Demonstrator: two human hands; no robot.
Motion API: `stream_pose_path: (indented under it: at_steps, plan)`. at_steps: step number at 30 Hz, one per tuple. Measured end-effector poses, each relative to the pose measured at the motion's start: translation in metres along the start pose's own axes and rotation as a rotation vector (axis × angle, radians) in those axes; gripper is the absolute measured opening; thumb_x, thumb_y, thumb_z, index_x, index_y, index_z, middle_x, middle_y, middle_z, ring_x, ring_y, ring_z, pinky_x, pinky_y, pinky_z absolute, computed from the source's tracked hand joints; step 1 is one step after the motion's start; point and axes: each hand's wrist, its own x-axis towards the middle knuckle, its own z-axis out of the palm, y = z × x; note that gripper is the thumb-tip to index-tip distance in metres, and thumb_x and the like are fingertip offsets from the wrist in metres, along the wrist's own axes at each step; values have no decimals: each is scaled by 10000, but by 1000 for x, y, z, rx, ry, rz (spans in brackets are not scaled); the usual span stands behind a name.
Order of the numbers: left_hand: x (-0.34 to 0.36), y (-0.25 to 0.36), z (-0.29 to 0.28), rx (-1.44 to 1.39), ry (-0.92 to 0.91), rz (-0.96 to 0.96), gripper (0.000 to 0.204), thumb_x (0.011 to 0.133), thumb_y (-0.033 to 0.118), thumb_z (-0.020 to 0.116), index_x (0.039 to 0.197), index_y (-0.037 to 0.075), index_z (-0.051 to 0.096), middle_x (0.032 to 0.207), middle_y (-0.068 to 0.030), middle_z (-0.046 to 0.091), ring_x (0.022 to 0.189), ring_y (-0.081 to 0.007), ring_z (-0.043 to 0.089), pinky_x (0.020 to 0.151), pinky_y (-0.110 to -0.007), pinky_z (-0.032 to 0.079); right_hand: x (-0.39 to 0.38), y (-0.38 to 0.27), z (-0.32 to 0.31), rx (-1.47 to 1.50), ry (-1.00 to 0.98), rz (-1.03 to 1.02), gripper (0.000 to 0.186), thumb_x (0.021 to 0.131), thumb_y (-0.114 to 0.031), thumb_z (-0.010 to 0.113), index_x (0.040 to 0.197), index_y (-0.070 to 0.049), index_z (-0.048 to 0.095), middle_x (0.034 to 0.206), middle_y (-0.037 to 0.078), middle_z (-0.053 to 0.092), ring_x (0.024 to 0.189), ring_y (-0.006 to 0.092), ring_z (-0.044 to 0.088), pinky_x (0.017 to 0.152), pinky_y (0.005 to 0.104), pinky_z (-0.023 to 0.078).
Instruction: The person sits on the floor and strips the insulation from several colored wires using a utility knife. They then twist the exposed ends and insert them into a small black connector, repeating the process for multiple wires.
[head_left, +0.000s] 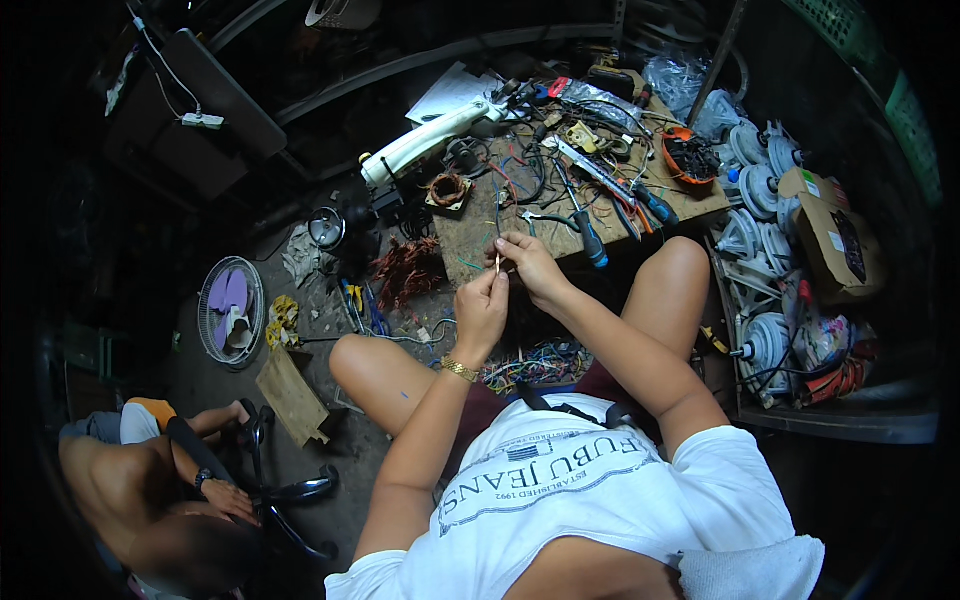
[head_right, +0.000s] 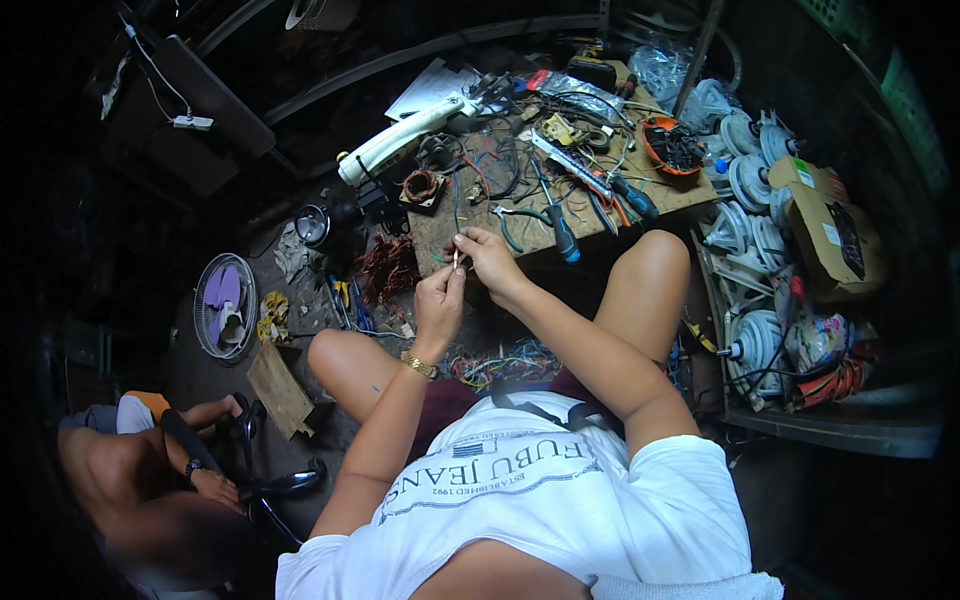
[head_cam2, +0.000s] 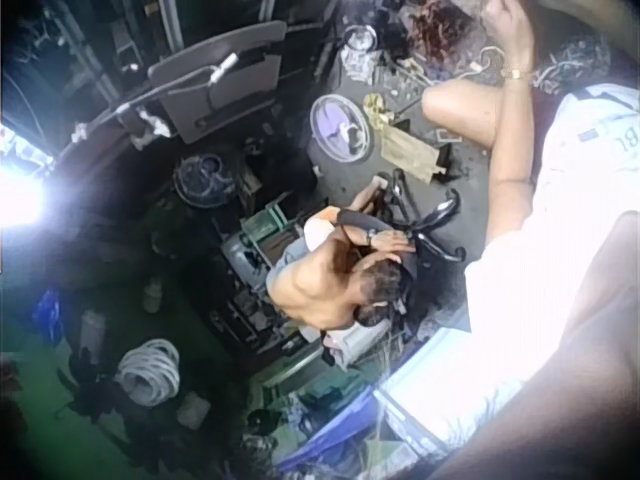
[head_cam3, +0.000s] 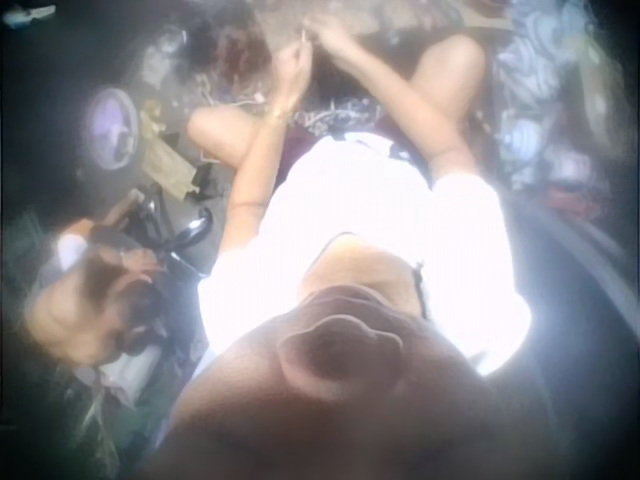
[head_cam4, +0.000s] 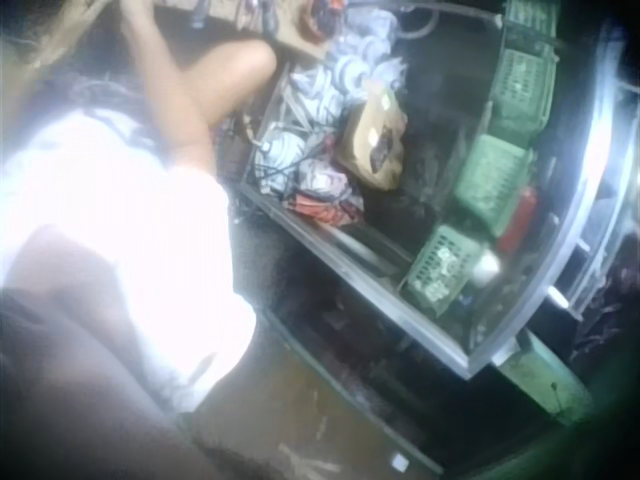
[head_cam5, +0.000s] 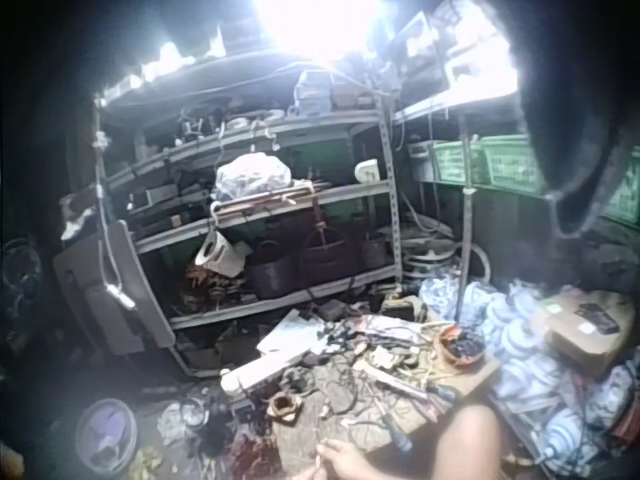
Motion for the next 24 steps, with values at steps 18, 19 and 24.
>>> stream_pose_path:
  at_steps: [18, 19, 24]
  plan:
    - [39, 8, 14, -914, 52, 81, 342, 962, 221, 417, 659, 63, 408, 670, -4, 401, 606, -100, 375, 950, -329, 383, 0, -8, 7, 437, 156, 161, 181, 934, -182, 494, 852, -67, 607, 766, 26, 599, 663, 141, 577, 574, 287, 479]
    - [42, 5, 14, -848, 8, 111, 354, 964, 223, 413, 647, 64, 406, 658, -1, 393, 603, -100, 377, 951, -326, 381, 2, -10, 9, 445, 183, 162, 190, 934, -177, 492, 842, -59, 608, 762, 28, 599, 668, 140, 573, 575, 282, 471]
    - [45, 11, 16, -213, 203, 496, 256, 919, 141, 501, 886, -97, 589, 811, -126, 638, 723, -179, 577, 731, -299, 470, 26, 2, 11, 162, 110, -145, 226, 931, -141, 483, 732, -73, 566, 684, -3, 537, 595, 87, 491, 536, 256, 404]
